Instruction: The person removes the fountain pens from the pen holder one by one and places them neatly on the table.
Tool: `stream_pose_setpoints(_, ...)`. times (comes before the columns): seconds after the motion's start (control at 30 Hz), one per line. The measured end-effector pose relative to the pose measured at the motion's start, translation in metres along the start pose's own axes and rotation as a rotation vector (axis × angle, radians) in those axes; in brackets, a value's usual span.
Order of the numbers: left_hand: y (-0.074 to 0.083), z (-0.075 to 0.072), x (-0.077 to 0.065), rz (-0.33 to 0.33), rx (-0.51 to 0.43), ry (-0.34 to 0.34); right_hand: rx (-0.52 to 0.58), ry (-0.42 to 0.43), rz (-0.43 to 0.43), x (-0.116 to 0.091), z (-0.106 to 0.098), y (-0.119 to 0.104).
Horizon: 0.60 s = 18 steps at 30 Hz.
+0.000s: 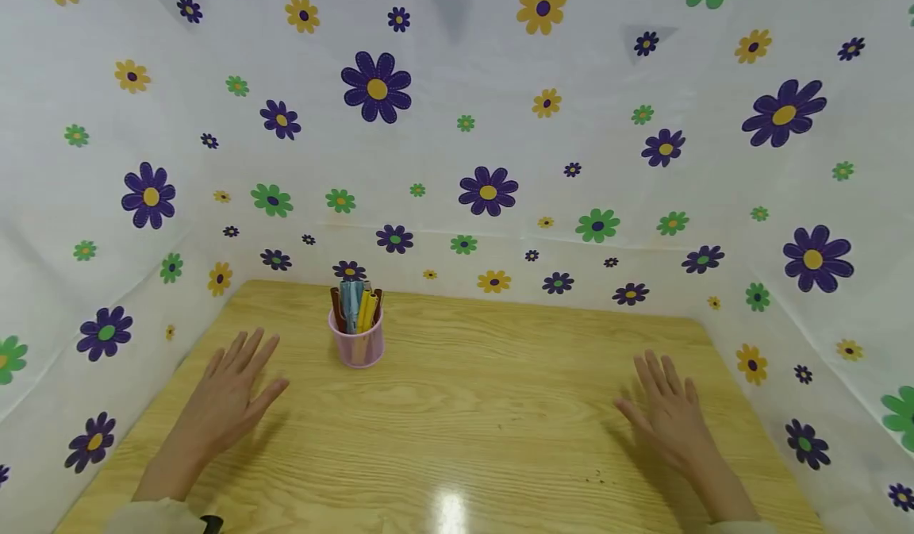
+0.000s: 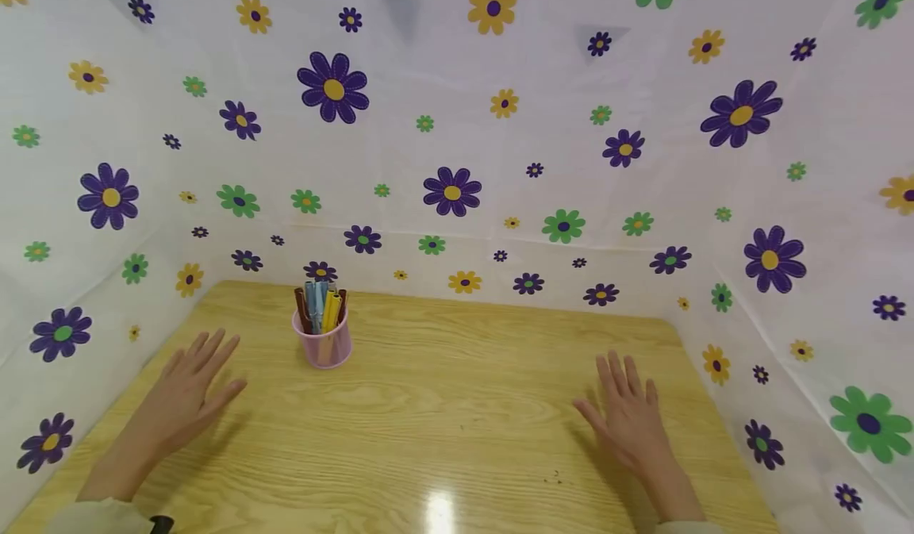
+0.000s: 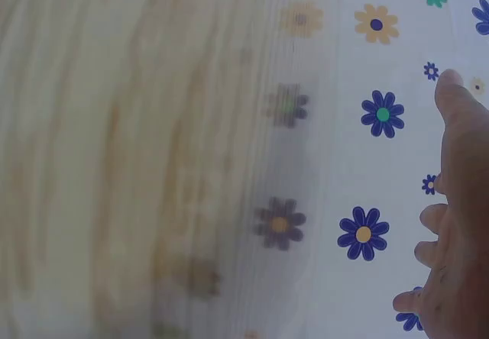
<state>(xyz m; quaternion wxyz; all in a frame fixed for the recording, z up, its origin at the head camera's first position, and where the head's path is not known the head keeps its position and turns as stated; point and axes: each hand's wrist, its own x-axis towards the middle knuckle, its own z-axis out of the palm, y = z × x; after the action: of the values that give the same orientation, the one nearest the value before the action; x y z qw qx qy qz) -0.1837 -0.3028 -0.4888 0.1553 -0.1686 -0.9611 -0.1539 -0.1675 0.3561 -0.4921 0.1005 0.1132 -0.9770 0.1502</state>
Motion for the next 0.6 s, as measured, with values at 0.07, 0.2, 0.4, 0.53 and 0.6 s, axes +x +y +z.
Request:
stream_pose_setpoints(0.07, 0.001, 0.003, 0.004, 0.02, -0.024, 0.017, 0.013, -0.002, 0.004, 0.001, 0.001, -0.003)
stream_pose_setpoints(0.2, 0.004, 0.009, 0.013, 0.038, -0.066, 0.047, 0.029, -0.003, 0.006, 0.005, 0.004, -0.01)
stream_pose_setpoints(0.4, 0.008, 0.016, 0.022, 0.022, -0.115, 0.064, 0.059, 0.058, -0.037, 0.01, 0.009, -0.021)
stream_pose_setpoints(0.53, 0.011, 0.019, 0.026, -0.015, -0.149, 0.059, 0.091, 0.088, -0.061, 0.014, 0.012, -0.029)
stream_pose_setpoints(0.6, 0.013, 0.021, 0.029, -0.034, -0.163, 0.053, 0.111, 0.083, -0.053, 0.015, 0.013, -0.034)
